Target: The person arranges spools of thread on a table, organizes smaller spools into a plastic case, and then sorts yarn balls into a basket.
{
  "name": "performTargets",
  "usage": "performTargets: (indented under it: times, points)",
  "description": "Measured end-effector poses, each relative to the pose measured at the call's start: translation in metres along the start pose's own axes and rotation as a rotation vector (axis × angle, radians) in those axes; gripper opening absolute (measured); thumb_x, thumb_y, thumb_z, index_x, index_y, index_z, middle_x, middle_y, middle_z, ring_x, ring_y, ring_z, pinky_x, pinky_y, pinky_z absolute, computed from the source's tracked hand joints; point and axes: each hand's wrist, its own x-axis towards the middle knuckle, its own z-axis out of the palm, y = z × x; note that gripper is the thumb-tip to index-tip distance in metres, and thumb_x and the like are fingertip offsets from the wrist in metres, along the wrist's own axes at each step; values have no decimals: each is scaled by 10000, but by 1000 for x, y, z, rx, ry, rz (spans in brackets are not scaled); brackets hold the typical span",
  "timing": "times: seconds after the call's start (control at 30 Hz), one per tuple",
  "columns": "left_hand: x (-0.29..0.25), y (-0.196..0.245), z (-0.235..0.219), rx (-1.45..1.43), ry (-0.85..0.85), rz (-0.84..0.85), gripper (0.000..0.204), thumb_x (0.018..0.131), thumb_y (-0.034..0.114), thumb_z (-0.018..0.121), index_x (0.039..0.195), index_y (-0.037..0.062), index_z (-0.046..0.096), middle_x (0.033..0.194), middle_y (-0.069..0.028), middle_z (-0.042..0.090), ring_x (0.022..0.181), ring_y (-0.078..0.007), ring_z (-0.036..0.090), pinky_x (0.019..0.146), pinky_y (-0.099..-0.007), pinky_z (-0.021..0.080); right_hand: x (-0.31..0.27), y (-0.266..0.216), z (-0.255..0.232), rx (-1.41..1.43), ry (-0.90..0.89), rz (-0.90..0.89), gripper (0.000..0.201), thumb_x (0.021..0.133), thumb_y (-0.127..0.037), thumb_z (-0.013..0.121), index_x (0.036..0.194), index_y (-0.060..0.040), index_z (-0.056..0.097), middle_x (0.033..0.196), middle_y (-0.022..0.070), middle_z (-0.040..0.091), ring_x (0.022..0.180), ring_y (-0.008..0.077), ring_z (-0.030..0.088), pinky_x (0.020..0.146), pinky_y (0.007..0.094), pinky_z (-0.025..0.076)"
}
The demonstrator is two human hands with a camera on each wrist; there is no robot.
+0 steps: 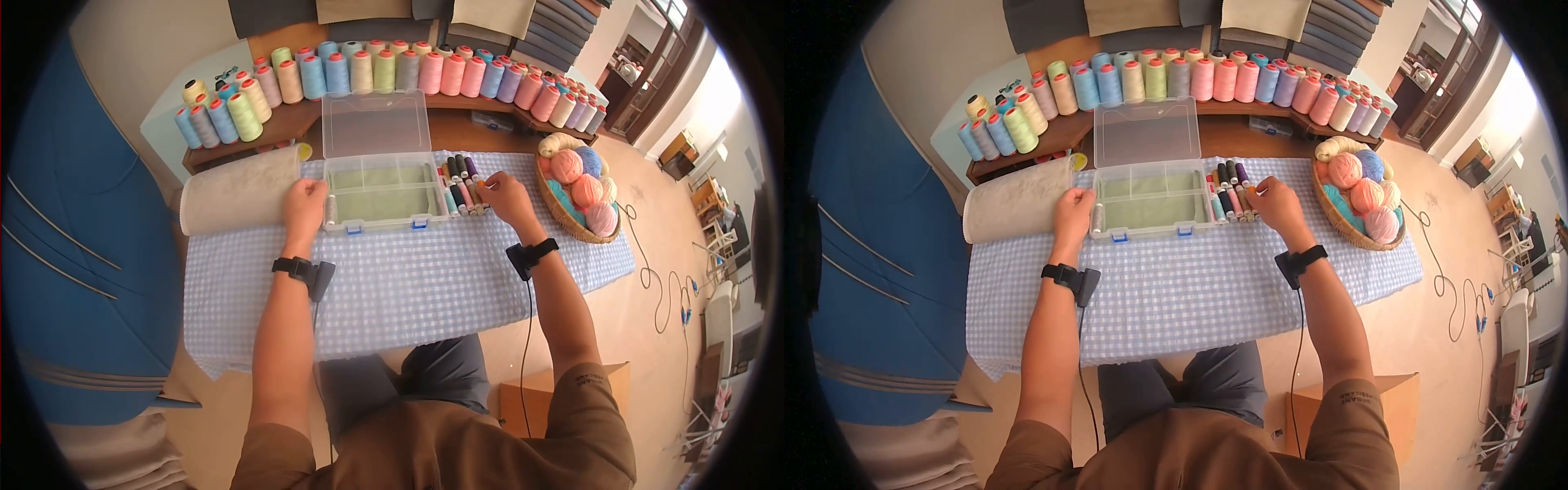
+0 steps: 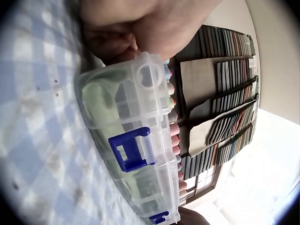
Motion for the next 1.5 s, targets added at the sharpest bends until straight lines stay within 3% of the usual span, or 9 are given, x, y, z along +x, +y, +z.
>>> performTargets:
  times: [0.43, 0.7, 0.87, 0.97, 1.1, 1.27, 1.33, 1.43, 1.5]
  points:
    - [-4, 9, -2, -16, -25, -81, 342, 947, 310, 689, 981, -30, 698, 882, -119, 749, 785, -213, 689, 755, -354, 532, -4, 2, 4, -30, 17, -20, 331, 862, -301, 738, 1069, -43, 731, 947, 179, 763, 904, 333, 743, 810, 418, 572]
    - [-3, 5, 0, 31, 13, 3, 341, 948, 306, 687, 987, -32, 696, 895, -125, 752, 792, -215, 692, 764, -355, 537, -6, 9, 2, -23, 17, -44, 329, 867, -303, 722, 1060, -37, 735, 905, 169, 763, 856, 331, 741, 777, 420, 570]
    - [-6, 9, 0, 54, 20, 1, 337, 952, 299, 681, 993, -35, 696, 903, -130, 753, 799, -223, 700, 765, -359, 542, -27, -47, 2, 97, 134, -227, 260, 893, -232, 721, 1064, -37, 729, 863, 163, 739, 798, 320, 724, 743, 405, 561]
    - [-11, 21, -2, 41, 2, -31, 336, 953, 297, 680, 997, -35, 695, 902, -132, 754, 804, -229, 707, 766, -363, 545, -40, -99, 24, 296, 62, -449, 225, 903, -185, 706, 1067, -32, 723, 859, 165, 733, 790, 316, 719, 737, 395, 563]
    - [-5, 12, -1, 63, 13, 5, 330, 952, 293, 681, 993, -33, 696, 888, -130, 751, 800, -222, 710, 757, -362, 546, -58, -168, 67, 315, -209, -604, 272, 905, -208, 695, 1091, -11, 723, 909, 196, 739, 844, 373, 720, 791, 442, 570]
    - [-2, 6, -1, 73, 11, 18, 328, 941, 302, 696, 980, -24, 701, 874, -129, 748, 793, -216, 709, 751, -363, 543, -54, -203, 123, 151, -303, -603, 348, 889, -263, 686, 1095, 15, 724, 989, 221, 744, 918, 432, 709, 853, 498, 562]
    - [-4, 10, -2, 77, -4, 2, 331, 934, 309, 703, 977, -19, 703, 872, -126, 748, 790, -219, 707, 752, -365, 542, -59, -209, 130, 165, -247, -592, 346, 883, -268, 689, 1094, 3, 725, 1011, 231, 741, 941, 433, 707, 860, 500, 560]
    - [0, 3, 1, 34, -6, 20, 250, 970, 251, 691, 936, 3, 684, 790, -25, 676, 681, -100, 583, 626, -300, 475, -62, -215, 126, 135, -282, -495, 368, 873, -281, 696, 1123, -11, 708, 1018, 244, 737, 954, 431, 707, 863, 501, 561]
    - [0, 0, 2, 17, -2, 28, 241, 970, 241, 690, 933, 3, 681, 780, -20, 667, 675, -92, 577, 618, -290, 469, -63, -216, 123, 141, -301, -447, 391, 867, -287, 703, 1147, -15, 686, 999, 245, 737, 943, 425, 712, 856, 498, 565]
